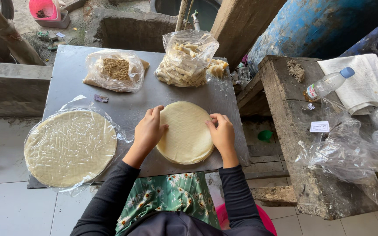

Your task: The person peels individual lumpia wrappers from a stack by hand and places them into a new stack. At the end, they use a knife to poke and adjust the finished stack.

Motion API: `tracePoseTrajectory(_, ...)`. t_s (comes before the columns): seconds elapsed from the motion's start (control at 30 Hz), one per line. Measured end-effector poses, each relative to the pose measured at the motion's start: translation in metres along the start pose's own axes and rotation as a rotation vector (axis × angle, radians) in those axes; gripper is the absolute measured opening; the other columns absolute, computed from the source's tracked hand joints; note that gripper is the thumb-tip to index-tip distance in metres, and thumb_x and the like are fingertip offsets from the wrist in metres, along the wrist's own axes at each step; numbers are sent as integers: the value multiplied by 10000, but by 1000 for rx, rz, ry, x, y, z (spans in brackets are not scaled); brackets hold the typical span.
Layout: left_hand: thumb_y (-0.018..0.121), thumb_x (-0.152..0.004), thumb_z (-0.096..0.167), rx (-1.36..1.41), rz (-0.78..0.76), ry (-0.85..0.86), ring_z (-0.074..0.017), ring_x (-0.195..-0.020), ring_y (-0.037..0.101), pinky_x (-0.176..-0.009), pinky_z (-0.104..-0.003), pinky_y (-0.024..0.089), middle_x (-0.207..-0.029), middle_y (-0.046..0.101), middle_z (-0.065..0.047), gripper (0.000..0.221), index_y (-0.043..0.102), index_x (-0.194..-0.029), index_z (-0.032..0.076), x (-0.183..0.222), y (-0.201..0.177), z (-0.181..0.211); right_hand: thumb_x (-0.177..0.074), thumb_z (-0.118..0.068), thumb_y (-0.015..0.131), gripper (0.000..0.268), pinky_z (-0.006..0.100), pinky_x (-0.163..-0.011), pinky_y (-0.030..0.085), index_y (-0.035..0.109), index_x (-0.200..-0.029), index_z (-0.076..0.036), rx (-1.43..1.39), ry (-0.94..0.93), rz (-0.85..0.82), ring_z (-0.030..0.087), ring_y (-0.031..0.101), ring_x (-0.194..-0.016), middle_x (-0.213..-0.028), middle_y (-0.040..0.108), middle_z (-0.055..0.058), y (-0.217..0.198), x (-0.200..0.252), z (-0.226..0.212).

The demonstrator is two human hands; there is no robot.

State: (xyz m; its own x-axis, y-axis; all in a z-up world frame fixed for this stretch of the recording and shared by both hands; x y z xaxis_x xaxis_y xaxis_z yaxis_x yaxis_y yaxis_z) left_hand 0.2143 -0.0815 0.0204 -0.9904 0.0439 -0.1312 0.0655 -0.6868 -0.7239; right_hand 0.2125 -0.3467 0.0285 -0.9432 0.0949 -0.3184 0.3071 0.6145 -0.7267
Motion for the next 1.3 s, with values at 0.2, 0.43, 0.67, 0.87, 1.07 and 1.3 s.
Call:
tracePoseTrajectory(0.2, 804, -809, 178, -15, 5, -16, -361, -1063, 672, -826, -446, 571, -1293, 602, -146, 669, 495, -1402, 141, 1, 0, 5, -836, -225, 808, 270, 393, -746, 531, 716, -1011, -41, 61, 23, -31, 282, 682, -871, -974, 678, 108, 9, -3, -1)
tracePoseTrajectory(0.43, 836, -753, 127, -140, 143, 262, -323, -1223, 549, -950, -456, 487, -1387, 572, -156, 738, 494, -1405, 80, -12, -8, 25, -877, -74, 730, 108, 423, -892, 431, 672, -968, -63, 171, -184, -37, 299, 633, -991, -999, 698, 75, 13, 5, -26)
tracePoseTrajectory(0.67, 792, -813, 177, -219, -66, 526, -277, -1215, 587, -962, -469, 416, -1208, 696, -49, 622, 553, -1385, 128, -71, 32, 36, -908, -29, 668, 205, 403, -803, 532, 690, -1110, -3, -79, -127, 44, 342, 678, -932, -1052, 679, 156, 10, 6, -23)
tracePoseTrajectory(0.87, 760, -834, 132, -211, -127, 433, -290, -1103, 642, -893, -465, 450, -1107, 719, -48, 459, 636, -1276, 144, -97, 58, 25, -897, -90, 722, 174, 401, -804, 544, 717, -1044, 0, -82, 23, 40, 332, 700, -909, -1010, 707, 156, 15, -9, -5)
tracePoseTrajectory(1.07, 763, -849, 126, -152, -136, 385, -310, -1120, 641, -912, -488, 461, -1163, 701, -68, 507, 604, -1330, 141, -96, 56, 26, -910, -88, 710, 231, 426, -822, 536, 716, -1125, -5, -8, 52, 55, 367, 688, -951, -1059, 701, 183, 21, -7, -3)
tracePoseTrajectory(1.3, 872, -752, 295, 75, -374, 644, -304, -1232, 597, -1041, -471, 427, -1302, 655, -58, 714, 555, -1377, 156, -34, 21, 42, -886, -76, 724, 306, 419, -838, 548, 683, -1177, 9, -58, 26, 59, 360, 707, -966, -1083, 716, 207, 26, -13, 2)
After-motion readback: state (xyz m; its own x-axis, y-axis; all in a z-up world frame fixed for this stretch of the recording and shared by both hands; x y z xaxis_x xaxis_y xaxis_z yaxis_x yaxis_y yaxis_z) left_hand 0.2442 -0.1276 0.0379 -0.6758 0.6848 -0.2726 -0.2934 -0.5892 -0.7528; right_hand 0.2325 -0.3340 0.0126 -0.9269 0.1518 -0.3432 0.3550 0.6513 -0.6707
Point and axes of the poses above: each hand's wrist, its own x-axis away from the middle knuckle, its own y-axis out of the palm, z = x × y, the point moved 5 cm from there along -x, towards the middle knuckle
